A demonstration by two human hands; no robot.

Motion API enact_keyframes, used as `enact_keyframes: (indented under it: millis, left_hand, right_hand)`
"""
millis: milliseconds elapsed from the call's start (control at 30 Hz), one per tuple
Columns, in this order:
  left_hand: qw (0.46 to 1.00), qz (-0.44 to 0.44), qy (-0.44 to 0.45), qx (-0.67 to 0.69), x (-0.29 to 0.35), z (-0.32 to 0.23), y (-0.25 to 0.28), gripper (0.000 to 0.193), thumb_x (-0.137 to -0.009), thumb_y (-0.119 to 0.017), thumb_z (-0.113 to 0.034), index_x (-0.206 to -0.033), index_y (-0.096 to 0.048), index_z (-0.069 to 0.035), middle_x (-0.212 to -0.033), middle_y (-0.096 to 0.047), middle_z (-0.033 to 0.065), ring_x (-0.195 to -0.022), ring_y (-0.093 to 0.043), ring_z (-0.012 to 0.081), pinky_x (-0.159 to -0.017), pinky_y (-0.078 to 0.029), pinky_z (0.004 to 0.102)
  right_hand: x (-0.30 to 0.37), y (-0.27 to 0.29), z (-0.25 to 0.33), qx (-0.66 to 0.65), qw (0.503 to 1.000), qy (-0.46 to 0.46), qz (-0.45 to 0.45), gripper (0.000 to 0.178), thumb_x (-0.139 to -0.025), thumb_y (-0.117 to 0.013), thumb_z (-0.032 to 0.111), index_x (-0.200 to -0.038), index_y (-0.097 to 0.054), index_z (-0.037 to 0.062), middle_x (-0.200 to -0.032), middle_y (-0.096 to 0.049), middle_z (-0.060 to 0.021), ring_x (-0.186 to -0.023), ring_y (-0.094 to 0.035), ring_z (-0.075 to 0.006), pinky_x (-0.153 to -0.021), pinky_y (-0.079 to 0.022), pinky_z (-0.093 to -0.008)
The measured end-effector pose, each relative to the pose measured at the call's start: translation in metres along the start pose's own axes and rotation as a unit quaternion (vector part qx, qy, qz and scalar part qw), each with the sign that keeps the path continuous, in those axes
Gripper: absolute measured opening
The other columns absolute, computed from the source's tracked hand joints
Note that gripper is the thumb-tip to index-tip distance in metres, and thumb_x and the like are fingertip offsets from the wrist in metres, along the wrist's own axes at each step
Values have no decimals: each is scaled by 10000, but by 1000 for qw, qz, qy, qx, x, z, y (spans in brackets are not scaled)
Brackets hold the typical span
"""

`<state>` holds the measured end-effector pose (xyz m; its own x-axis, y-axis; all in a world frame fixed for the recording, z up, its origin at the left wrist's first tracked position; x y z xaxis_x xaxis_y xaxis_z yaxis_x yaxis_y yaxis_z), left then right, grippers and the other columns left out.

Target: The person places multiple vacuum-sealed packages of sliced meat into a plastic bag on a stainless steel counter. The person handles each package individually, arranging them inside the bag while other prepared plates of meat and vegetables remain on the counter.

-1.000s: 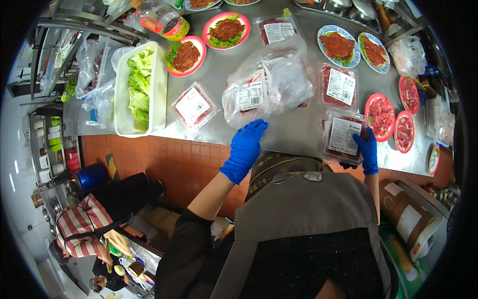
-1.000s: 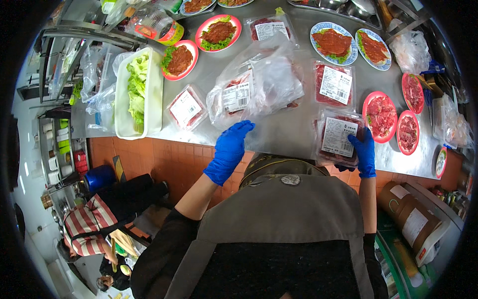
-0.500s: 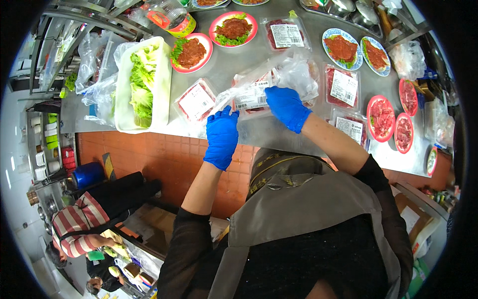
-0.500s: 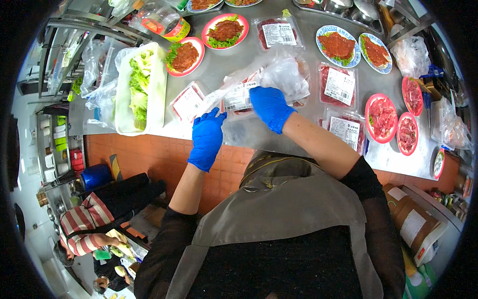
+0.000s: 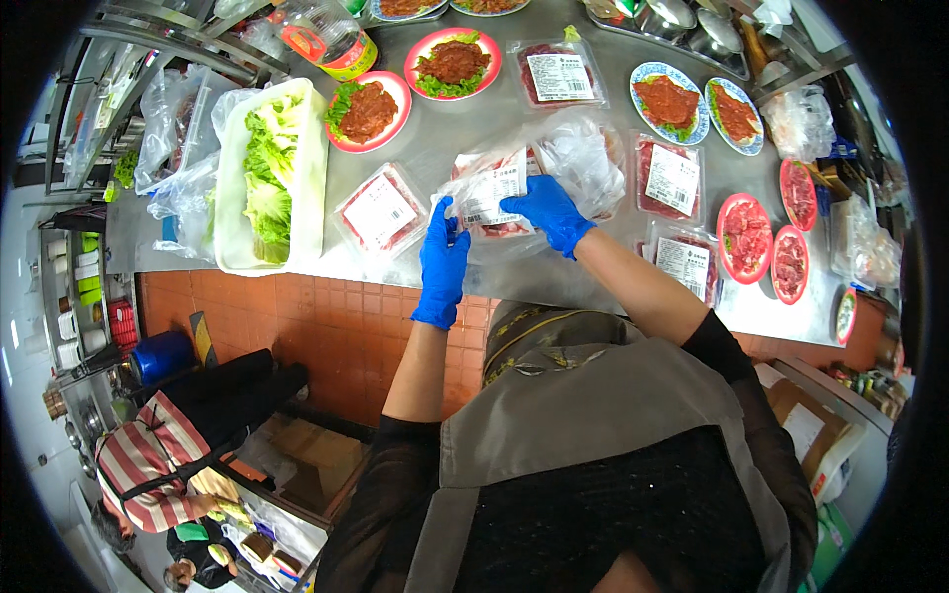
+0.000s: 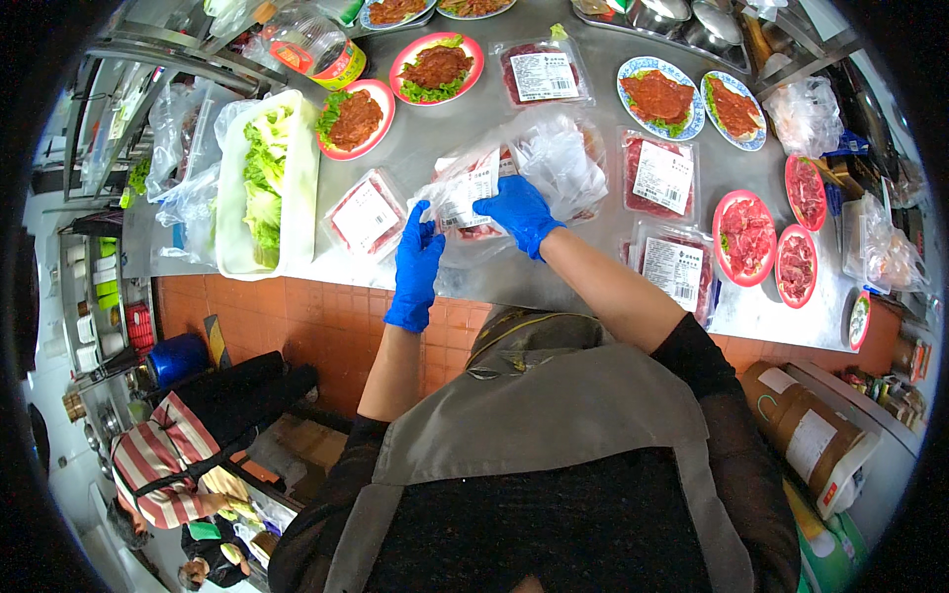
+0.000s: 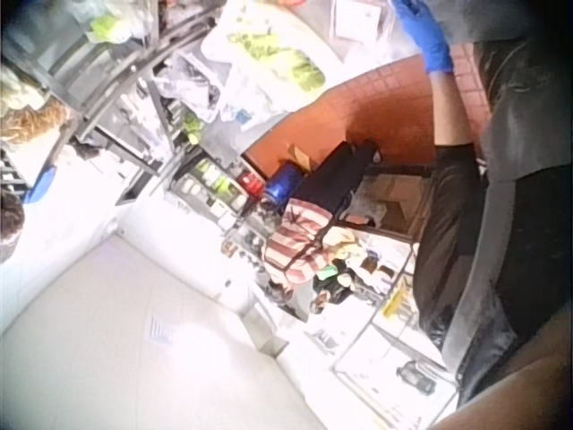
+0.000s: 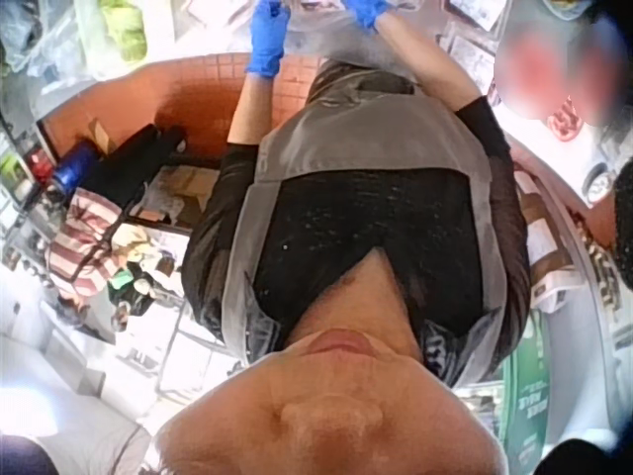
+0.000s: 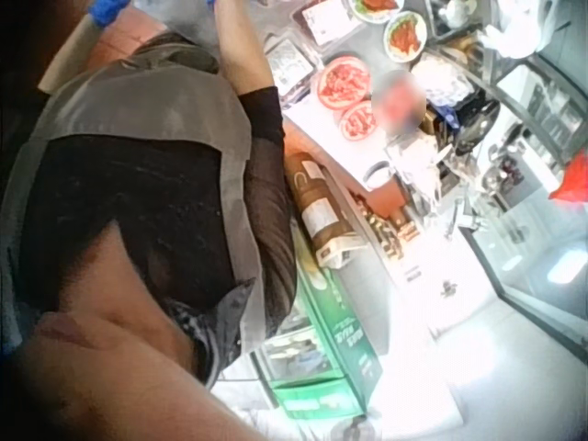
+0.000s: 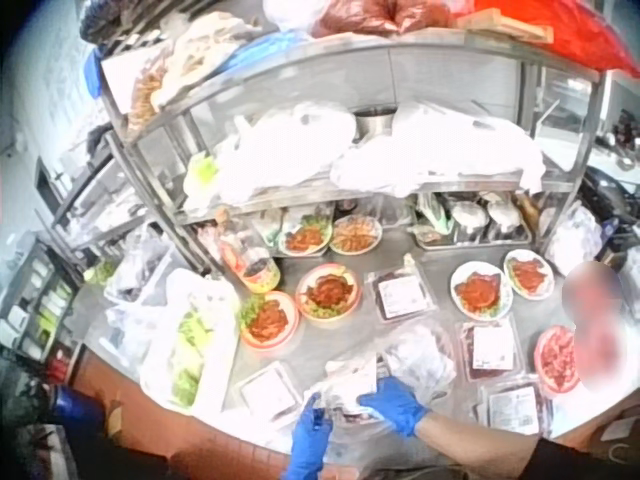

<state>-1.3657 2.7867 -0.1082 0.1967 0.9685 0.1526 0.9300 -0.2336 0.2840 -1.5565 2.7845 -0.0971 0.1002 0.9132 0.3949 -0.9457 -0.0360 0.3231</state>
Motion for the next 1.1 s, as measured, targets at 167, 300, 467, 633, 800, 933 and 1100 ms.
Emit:
enact_keyframes:
  millis: [167,300,467,633,800,933,1100]
  left_hand:
    - [1000,7,20,-19,2,-23,3,530,-782,-545,-2,-1277,-396,-119,-1024,-543,51,-791,-485,119,-754,-419,257]
    - [997,-32,-64,-25,8,-46,5,452,-781,-567,-29,-1216,-464,-95,-1023,-542,39,-784,-479,118,-744,-414,253]
    - [992,21,40,119,15,-82,-19,320,-805,-587,-69,-1118,-533,-32,-935,-602,59,-789,-536,102,-713,-447,243]
    - [962,79,102,239,20,-102,-33,247,-806,-582,-65,-1034,-570,31,-921,-619,72,-781,-578,118,-699,-471,239]
    - [955,102,97,262,19,-91,-37,238,-799,-589,-58,-1019,-582,33,-893,-626,78,-759,-586,122,-689,-478,243]
    - [935,123,128,306,22,-91,-47,248,-791,-594,-51,-1024,-579,33,-900,-625,78,-761,-588,127,-691,-476,240]
    - [946,133,112,273,25,-88,-52,250,-795,-586,-57,-1026,-575,37,-912,-623,80,-799,-590,144,-740,-467,249]
  right_hand:
    - [8,0,-5,-248,967,54,2,275,-704,-634,90,-947,-596,-33,-874,-637,-122,-767,-612,-182,-678,-483,-294]
    - [36,24,1,-331,942,54,-17,339,-727,-608,14,-1052,-532,-45,-957,-612,-105,-849,-590,-162,-741,-478,-271]
    - [73,51,13,-384,919,87,-24,351,-738,-621,6,-1070,-519,-39,-1009,-597,-101,-917,-567,-156,-810,-458,-271]
    - [82,62,11,-370,924,89,-31,376,-737,-628,13,-1091,-511,-37,-1008,-597,-92,-904,-566,-149,-806,-457,-272]
    - [86,62,2,-390,918,61,-23,351,-747,-626,22,-1081,-536,-38,-976,-609,-92,-876,-574,-145,-798,-462,-269]
    - [86,64,-8,-404,914,40,-4,320,-772,-599,22,-1084,-546,-25,-986,-610,-85,-886,-570,-143,-814,-450,-276]
    - [92,66,-10,-414,910,15,9,316,-775,-610,57,-1071,-551,-37,-975,-612,-85,-887,-569,-146,-805,-455,-277]
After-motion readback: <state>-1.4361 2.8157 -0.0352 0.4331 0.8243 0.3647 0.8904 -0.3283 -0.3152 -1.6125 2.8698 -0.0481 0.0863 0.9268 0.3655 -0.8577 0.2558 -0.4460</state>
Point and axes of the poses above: each hand's wrist, its own x-axis away from the middle knuckle, its own y-axis out of the back of the hand, z = x × y, the point moved 5 cm from there along -x, towards the middle knuckle
